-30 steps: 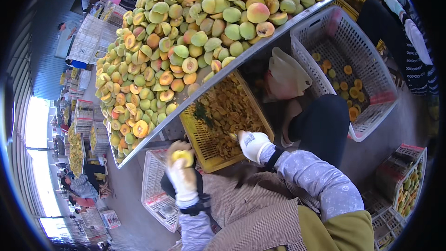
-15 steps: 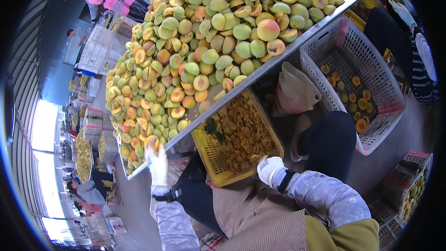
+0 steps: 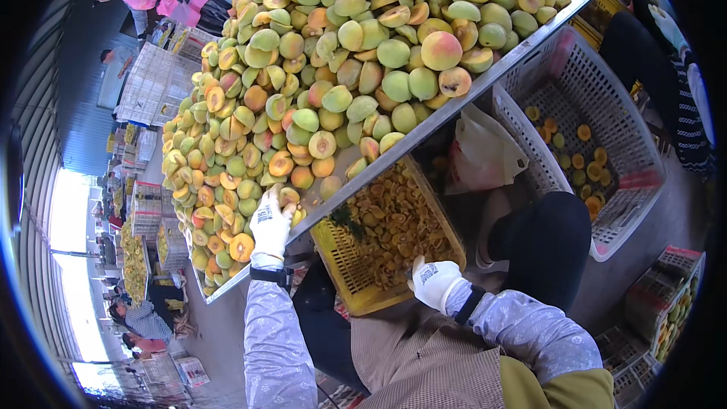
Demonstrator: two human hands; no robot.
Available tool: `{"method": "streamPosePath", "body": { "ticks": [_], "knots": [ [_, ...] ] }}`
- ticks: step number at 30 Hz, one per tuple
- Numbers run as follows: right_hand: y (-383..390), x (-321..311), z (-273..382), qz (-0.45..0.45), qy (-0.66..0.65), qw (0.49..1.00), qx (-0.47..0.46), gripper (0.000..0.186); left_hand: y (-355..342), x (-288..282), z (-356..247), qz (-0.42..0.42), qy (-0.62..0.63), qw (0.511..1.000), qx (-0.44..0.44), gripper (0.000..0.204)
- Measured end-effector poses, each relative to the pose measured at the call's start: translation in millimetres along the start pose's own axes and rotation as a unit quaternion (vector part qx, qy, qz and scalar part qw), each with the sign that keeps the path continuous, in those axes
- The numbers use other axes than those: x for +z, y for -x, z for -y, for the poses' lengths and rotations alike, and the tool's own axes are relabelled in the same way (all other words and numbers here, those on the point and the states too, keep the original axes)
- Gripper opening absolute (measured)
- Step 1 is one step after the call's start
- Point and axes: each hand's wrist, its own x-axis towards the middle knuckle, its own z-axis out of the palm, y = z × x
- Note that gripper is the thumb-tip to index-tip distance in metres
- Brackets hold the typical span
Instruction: Halving and pitting apricots into a yellow plastic crate using a manual pitting tool.
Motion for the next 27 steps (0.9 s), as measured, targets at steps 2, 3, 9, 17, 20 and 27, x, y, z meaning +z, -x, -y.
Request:
{"method": "streamPosePath", "body": {
  "ticks": [2, 3, 9, 17, 20, 27],
  "knots": [
    [-1.1, -4.4, 4.0, 0.013, -0.013, 1.000, 0.004, 0.056, -4.1, -8.4, -13.8, 0.005, -0.079, 0.995, 0.060, 0.047],
    [-1.0, -6.6, 6.1, 0.020, -0.020, 1.000, 0.007, 0.054, -5.8, -13.1, -20.1, 0.008, -0.119, 0.989, 0.089, 0.046],
    [3.2, -42.9, 17.8, -0.134, -0.315, 0.929, -0.136, 0.040, 15.5, -38.2, -64.3, -0.026, 0.509, 0.857, -0.076, 0.036],
    [24.5, -79.5, 50.0, -0.219, -0.263, 0.928, -0.148, 0.038, 110.1, -54.9, -153.1, 0.041, 0.844, 0.457, -0.278, 0.023],
    [29.9, -74.1, 49.9, -0.209, -0.204, 0.949, -0.120, 0.039, 120.3, -37.1, -155.3, 0.033, 0.864, 0.397, -0.307, 0.026],
    [26.0, -63.6, 43.9, -0.164, -0.246, 0.947, -0.124, 0.037, 124.9, -31.4, -176.4, -0.022, 0.800, 0.523, -0.294, 0.030]
  ]
}}
